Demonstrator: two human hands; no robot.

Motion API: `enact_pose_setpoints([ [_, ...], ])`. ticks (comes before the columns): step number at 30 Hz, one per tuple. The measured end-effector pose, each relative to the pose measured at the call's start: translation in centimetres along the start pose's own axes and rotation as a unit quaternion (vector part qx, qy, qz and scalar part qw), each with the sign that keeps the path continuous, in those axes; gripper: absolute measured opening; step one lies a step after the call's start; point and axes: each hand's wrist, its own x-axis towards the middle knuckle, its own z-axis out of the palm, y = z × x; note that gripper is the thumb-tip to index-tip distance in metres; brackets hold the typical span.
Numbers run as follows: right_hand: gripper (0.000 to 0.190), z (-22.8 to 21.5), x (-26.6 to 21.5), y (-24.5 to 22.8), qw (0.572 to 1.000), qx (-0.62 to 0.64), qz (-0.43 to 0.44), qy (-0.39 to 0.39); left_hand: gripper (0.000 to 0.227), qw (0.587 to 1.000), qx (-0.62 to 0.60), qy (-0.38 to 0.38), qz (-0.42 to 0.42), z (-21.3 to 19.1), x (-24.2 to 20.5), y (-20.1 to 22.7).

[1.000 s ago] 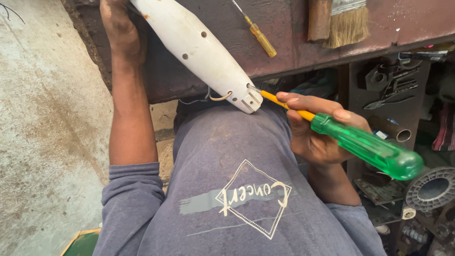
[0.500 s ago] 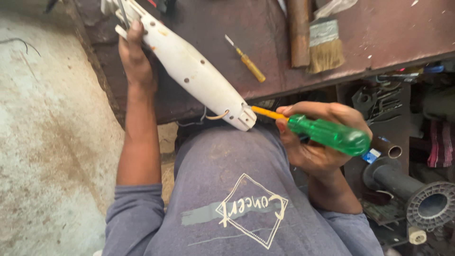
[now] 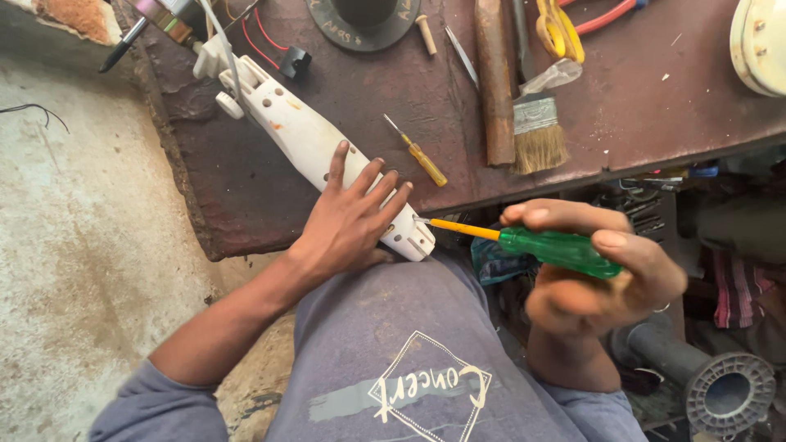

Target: The person uses a screwdriver to remove screws from a white plastic housing, opens it to reveal internal wiring, and then uses scissors to cut wires connected to a small circuit board. The person continues to manipulate the wires and components inside the housing.

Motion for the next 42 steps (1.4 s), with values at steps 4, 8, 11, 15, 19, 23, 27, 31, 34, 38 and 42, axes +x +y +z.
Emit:
enact_pose_setpoints([
  [4,0.025,-0.5,-0.2,-0.8,0.984,0.146,0.095,0.025,0.04,0.995,0.072,0.03,0.062,0.7,0.6,-0.9],
  [8,0.025,-0.9,-0.9,-0.4,0.955,0.256,0.142,0.039,0.031,0.992,0.049,0.082,0.088,1.1,0.6,-1.7],
  [11,0.026,-1.3,-0.3,1.0,0.936,0.327,0.127,-0.017,0.029,0.988,0.045,0.104,0.107,1.2,0.7,-2.1],
  [15,0.019,-1.6,2.8,3.4,0.862,0.479,0.114,-0.125,0.028,0.985,0.042,0.124,0.116,1.0,1.1,-2.2],
  [19,0.023,-0.1,3.8,1.1,0.952,0.286,0.111,-0.011,0.03,0.986,0.025,0.118,0.113,0.8,1.4,-2.1],
  [23,0.026,0.7,5.1,1.2,0.922,0.375,0.098,0.003,0.029,0.985,0.028,0.124,0.116,0.8,1.3,-2.5],
  [27,0.018,-0.5,4.7,3.0,0.878,0.466,0.075,-0.076,0.028,0.984,0.02,0.13,0.116,0.6,1.6,-2.1],
  [31,0.024,-0.5,3.1,2.6,0.949,0.286,0.107,0.081,0.029,0.984,0.024,0.134,0.113,0.6,1.7,-2.2],
  [34,0.033,-0.6,2.4,2.8,0.87,0.473,0.13,0.045,0.029,0.985,0.024,0.131,0.112,1.1,1.1,-2.2],
  [38,0.034,-0.4,2.3,4.0,0.913,0.401,0.037,0.068,0.032,0.985,0.021,0.131,0.11,1.1,1.2,-2.1],
  [42,0.039,-0.1,1.6,3.7,0.914,0.36,0.104,0.158,0.036,0.985,0.01,0.133,0.112,1.0,1.0,-2.0],
])
